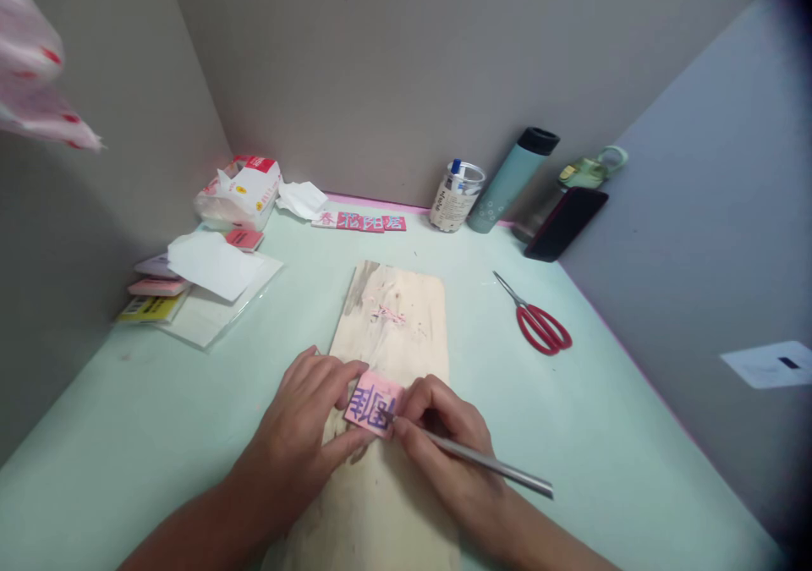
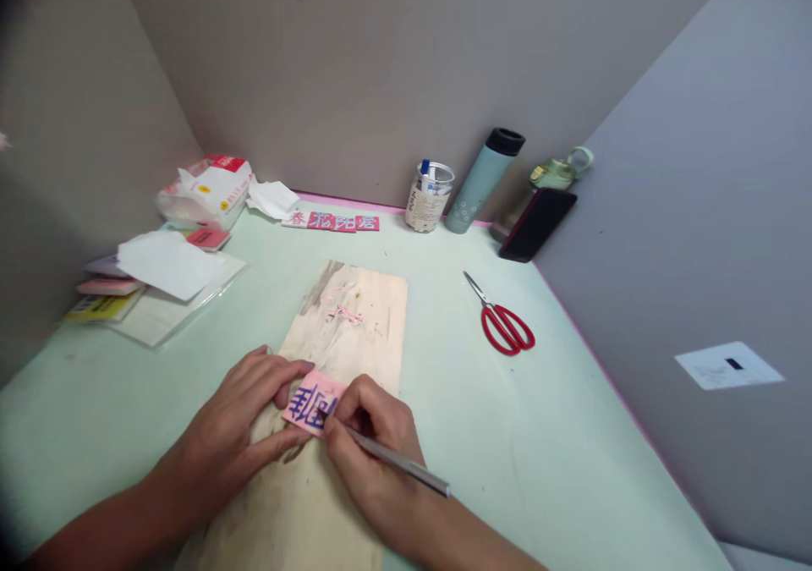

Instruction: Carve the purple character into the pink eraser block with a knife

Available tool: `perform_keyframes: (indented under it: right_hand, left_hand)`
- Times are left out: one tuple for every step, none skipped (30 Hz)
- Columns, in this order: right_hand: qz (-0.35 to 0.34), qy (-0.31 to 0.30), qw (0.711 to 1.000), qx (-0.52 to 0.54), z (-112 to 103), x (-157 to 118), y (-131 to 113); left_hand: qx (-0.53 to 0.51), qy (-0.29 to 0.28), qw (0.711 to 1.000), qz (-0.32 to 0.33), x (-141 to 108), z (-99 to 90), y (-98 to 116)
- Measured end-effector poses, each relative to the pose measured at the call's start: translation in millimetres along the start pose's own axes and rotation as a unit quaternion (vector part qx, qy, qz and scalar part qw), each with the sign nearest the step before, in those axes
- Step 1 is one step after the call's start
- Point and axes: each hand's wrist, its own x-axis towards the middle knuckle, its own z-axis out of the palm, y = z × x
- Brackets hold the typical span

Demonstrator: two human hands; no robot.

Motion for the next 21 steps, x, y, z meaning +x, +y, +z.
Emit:
perform_keyframes:
  right_hand:
    - [-0.005,-0.001,1.000,-0.004,0.1,-0.4,0.8]
    - [-0.008,-0.002,1.000,-0.010,0.3,-0.5,1.3]
    - [-0.012,-0.003,1.000,-0.015,0.6,-0.5,1.5]
    - [-0.014,-0.004,1.000,-0.019,0.8,-0.3,1.6]
    - [-0.016,-0.004,1.000,-0.023,1.1,0.1,1.4]
    - [-0.017,-0.004,1.000,-0.026,1.3,0.4,1.1]
    - [-0.018,-0.004,0.999,-0.030,1.4,0.6,0.8]
    - [-0.020,-0.003,0.999,-0.035,1.4,0.7,0.5]
    - [-0.022,-0.003,0.999,-0.041,1.4,0.7,0.2]
    - [-0.024,-0.004,0.999,-0.046,1.2,0.4,-0.1]
    - [-0.025,-0.007,0.998,-0.051,0.9,0.1,-0.4]
    - [-0.025,-0.010,0.998,-0.054,0.6,-0.2,-0.9]
    - [-0.025,-0.013,0.998,-0.054,0.2,-0.6,-1.4]
    - [-0.024,-0.017,0.998,-0.053,-0.1,-0.8,-1.9]
    - [-0.022,-0.021,0.998,-0.051,-0.5,-0.9,-2.6]
    - [-0.020,-0.023,0.998,-0.050,-0.8,-0.9,-3.2]
    - [-0.017,-0.024,0.998,-0.048,-0.9,-0.7,-3.8]
    - [-0.014,-0.024,0.999,-0.047,-1.0,-0.4,-4.3]
    - [-0.013,-0.022,0.999,-0.046,-1.0,-0.1,-4.6]
    - [-0.013,-0.021,0.999,-0.045,-0.9,0.2,-4.9]
    - [-0.013,-0.019,0.999,-0.043,-0.8,0.5,-5.0]
  left_hand:
    - [0.003,0.001,1.000,0.002,-0.4,0.0,0.0]
    - [0.006,0.001,1.000,0.003,-0.6,0.0,0.2]
    - [0.009,0.001,1.000,0.004,-0.7,-0.1,0.5]
    - [0.011,0.000,1.000,0.005,-0.6,-0.2,1.0]
    - [0.013,0.000,1.000,0.005,-0.4,-0.2,1.5]
    - [0.015,0.002,1.000,0.004,-0.1,-0.1,2.0]
    - [0.016,0.004,1.000,0.004,0.2,0.0,2.5]
    - [0.017,0.006,1.000,0.006,0.5,0.2,2.9]
    - [0.017,0.007,1.000,0.007,0.6,0.3,3.1]
    - [0.018,0.007,1.000,0.007,0.6,0.5,3.1]
    - [0.018,0.009,1.000,0.008,0.5,0.5,2.9]
    - [0.019,0.009,1.000,0.008,0.4,0.5,2.6]
    - [0.020,0.008,1.000,0.008,0.2,0.5,2.3]
    - [0.021,0.007,1.000,0.008,0.1,0.3,2.0]
    - [0.022,0.007,1.000,0.008,0.0,0.1,1.8]
    - [0.023,0.006,1.000,0.008,0.0,-0.1,1.6]
    - [0.024,0.006,1.000,0.008,0.1,-0.3,1.7]
    - [0.025,0.005,1.000,0.010,0.3,-0.5,1.8]
    - [0.026,0.007,1.000,0.012,0.4,-0.6,2.0]
    - [0.028,0.007,0.999,0.015,0.6,-0.8,2.2]
    - [0.030,0.006,0.999,0.018,0.7,-1.1,2.3]
